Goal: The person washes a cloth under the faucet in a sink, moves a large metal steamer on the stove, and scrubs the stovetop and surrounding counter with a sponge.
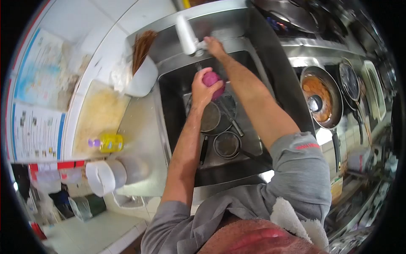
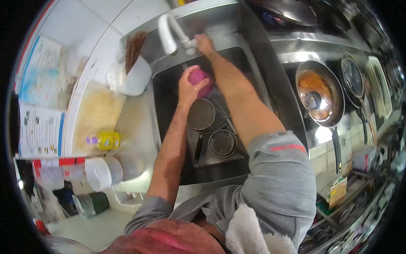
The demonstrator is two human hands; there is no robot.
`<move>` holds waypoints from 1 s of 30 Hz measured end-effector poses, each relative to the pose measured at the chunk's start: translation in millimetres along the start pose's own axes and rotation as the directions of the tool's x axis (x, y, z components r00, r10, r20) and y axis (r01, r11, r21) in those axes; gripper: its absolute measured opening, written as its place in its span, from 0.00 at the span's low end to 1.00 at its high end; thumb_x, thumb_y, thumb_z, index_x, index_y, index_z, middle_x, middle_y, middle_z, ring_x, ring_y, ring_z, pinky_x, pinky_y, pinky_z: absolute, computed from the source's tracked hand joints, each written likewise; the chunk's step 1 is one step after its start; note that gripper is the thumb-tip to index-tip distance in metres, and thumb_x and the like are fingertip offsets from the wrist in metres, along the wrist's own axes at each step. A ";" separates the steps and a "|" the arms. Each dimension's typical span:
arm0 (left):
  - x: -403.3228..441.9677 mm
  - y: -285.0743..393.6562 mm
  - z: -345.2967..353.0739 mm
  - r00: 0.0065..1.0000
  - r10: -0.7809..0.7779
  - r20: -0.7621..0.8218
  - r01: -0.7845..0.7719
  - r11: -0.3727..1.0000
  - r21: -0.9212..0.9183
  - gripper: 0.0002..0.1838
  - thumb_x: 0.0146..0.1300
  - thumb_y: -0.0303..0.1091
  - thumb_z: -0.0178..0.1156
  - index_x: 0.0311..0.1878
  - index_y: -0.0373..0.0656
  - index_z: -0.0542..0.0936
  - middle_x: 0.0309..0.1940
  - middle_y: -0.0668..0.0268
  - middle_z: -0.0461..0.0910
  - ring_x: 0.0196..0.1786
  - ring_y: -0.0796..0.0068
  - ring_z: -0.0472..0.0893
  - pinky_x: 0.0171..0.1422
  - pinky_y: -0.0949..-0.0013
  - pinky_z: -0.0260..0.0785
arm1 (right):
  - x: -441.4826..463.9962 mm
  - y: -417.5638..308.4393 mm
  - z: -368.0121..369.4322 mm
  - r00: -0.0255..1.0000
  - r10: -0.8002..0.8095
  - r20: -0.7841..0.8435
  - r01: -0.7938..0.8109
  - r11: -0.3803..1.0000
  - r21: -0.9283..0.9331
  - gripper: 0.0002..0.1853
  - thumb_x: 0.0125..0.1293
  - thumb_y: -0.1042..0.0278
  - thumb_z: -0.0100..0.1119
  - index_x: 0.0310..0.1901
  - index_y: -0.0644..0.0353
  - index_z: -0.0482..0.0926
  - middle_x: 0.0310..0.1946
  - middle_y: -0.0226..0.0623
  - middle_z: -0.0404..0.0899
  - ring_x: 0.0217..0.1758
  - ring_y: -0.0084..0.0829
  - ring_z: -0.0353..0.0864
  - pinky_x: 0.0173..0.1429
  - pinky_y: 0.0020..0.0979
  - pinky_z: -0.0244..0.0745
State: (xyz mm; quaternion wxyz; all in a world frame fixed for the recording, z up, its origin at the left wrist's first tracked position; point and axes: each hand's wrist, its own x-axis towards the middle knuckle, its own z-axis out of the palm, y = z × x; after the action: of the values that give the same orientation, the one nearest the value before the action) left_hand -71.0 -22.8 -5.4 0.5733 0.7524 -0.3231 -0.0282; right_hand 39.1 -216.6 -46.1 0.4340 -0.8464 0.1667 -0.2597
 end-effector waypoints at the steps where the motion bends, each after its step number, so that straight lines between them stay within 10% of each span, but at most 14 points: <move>1: -3.5 -0.6 0.6 0.996 -0.087 -0.006 0.086 0.995 -0.043 0.30 0.39 0.38 0.73 0.49 0.41 0.76 0.46 0.59 0.76 0.48 0.65 0.76 0.55 0.65 0.68 | 9.7 11.9 7.2 0.998 -0.054 0.032 0.054 0.999 0.007 0.18 0.65 0.54 0.46 0.41 0.64 0.74 0.39 0.51 0.78 0.45 0.53 0.75 0.49 0.46 0.69; 2: -5.3 2.9 -0.3 0.996 -0.089 -0.029 0.087 0.993 -0.083 0.29 0.40 0.38 0.73 0.49 0.41 0.77 0.43 0.60 0.77 0.45 0.68 0.77 0.54 0.67 0.68 | 17.0 32.0 29.6 0.991 0.112 -0.075 -0.089 0.961 0.262 0.19 0.66 0.53 0.47 0.41 0.63 0.75 0.36 0.52 0.78 0.43 0.47 0.77 0.48 0.43 0.70; 5: -8.0 11.7 -7.5 0.950 -0.312 0.019 0.260 0.755 -0.601 0.19 0.49 0.27 0.68 0.46 0.40 0.76 0.39 0.64 0.77 0.41 0.73 0.77 0.48 0.69 0.72 | -52.8 -32.0 -16.3 0.759 0.533 0.375 -0.643 0.518 0.564 0.39 0.58 0.35 0.53 0.59 0.60 0.60 0.46 0.47 0.73 0.36 0.46 0.77 0.41 0.53 0.75; 6: -9.2 10.1 -10.9 0.944 -0.330 0.018 0.255 0.692 -0.675 0.18 0.50 0.25 0.67 0.46 0.39 0.75 0.39 0.64 0.76 0.42 0.72 0.77 0.48 0.68 0.72 | -74.0 -11.1 -13.1 0.705 0.378 0.600 -0.706 0.452 0.545 0.47 0.51 0.24 0.51 0.61 0.55 0.59 0.51 0.50 0.72 0.41 0.47 0.78 0.45 0.54 0.75; 7: -11.2 13.7 -15.9 0.950 -0.304 0.066 0.254 0.636 -0.728 0.18 0.52 0.25 0.65 0.47 0.39 0.74 0.39 0.64 0.76 0.43 0.72 0.77 0.49 0.68 0.72 | -113.7 -29.5 -24.2 0.576 0.163 0.801 -0.817 0.097 0.568 0.48 0.48 0.18 0.44 0.61 0.51 0.62 0.55 0.53 0.70 0.49 0.49 0.77 0.49 0.57 0.73; 8: -14.1 8.7 -20.2 0.956 -0.271 0.111 0.260 0.612 -0.747 0.17 0.54 0.26 0.63 0.47 0.38 0.73 0.40 0.63 0.76 0.44 0.71 0.78 0.50 0.67 0.72 | -147.1 -28.7 -23.4 0.696 0.052 0.716 -0.717 0.112 0.688 0.52 0.51 0.19 0.40 0.66 0.57 0.57 0.62 0.54 0.63 0.61 0.52 0.67 0.60 0.59 0.64; 11: -31.3 16.3 -22.5 0.945 -0.150 0.289 0.319 0.601 -0.733 0.15 0.52 0.25 0.63 0.44 0.38 0.74 0.41 0.61 0.77 0.43 0.72 0.78 0.51 0.67 0.72 | -223.0 -54.2 -59.0 0.432 -0.494 0.755 -0.884 -0.065 0.463 0.46 0.53 0.21 0.39 0.59 0.56 0.68 0.57 0.50 0.70 0.58 0.54 0.71 0.56 0.51 0.72; 15: -67.1 14.0 -24.0 0.878 -0.075 0.473 0.419 0.599 -0.682 0.14 0.52 0.26 0.64 0.42 0.39 0.74 0.40 0.63 0.77 0.42 0.73 0.77 0.50 0.68 0.71 | -269.9 -56.4 -74.5 0.543 -0.262 0.798 -0.822 0.029 0.569 0.37 0.57 0.30 0.48 0.52 0.58 0.72 0.49 0.48 0.76 0.48 0.47 0.78 0.42 0.37 0.78; 18: -96.1 12.3 -25.2 0.850 -0.114 0.514 0.462 0.628 -0.626 0.12 0.51 0.27 0.65 0.38 0.41 0.74 0.32 0.68 0.75 0.36 0.77 0.76 0.44 0.73 0.69 | -298.5 -77.5 -86.0 0.398 0.014 0.917 -0.910 0.127 0.394 0.19 0.54 0.57 0.66 0.43 0.58 0.76 0.33 0.35 0.79 0.31 0.31 0.79 0.27 0.26 0.69; 21: -118.2 23.2 -28.8 0.861 -0.178 0.477 0.452 0.698 -0.556 0.10 0.51 0.27 0.66 0.35 0.42 0.74 0.29 0.71 0.74 0.33 0.79 0.74 0.41 0.75 0.67 | -318.3 -96.2 -88.2 0.393 0.093 0.915 -0.879 0.328 0.345 0.14 0.53 0.60 0.67 0.38 0.55 0.76 0.28 0.31 0.77 0.27 0.27 0.77 0.26 0.24 0.69; 30: -151.5 20.1 -0.6 0.953 -0.135 0.271 0.213 0.935 -0.284 0.11 0.49 0.29 0.66 0.33 0.39 0.75 0.28 0.68 0.75 0.30 0.75 0.72 0.36 0.70 0.68 | -368.7 -90.4 -54.4 0.830 0.358 0.427 -0.458 0.875 0.155 0.17 0.37 0.66 0.71 0.31 0.58 0.77 0.21 0.33 0.77 0.20 0.28 0.76 0.23 0.29 0.70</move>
State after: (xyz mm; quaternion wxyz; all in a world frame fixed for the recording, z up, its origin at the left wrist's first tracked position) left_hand -199.4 53.6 -37.2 0.6345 0.6697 -0.3150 -0.2229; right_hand -286.1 -13.4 -54.0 0.6072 -0.7629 0.2218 -0.0075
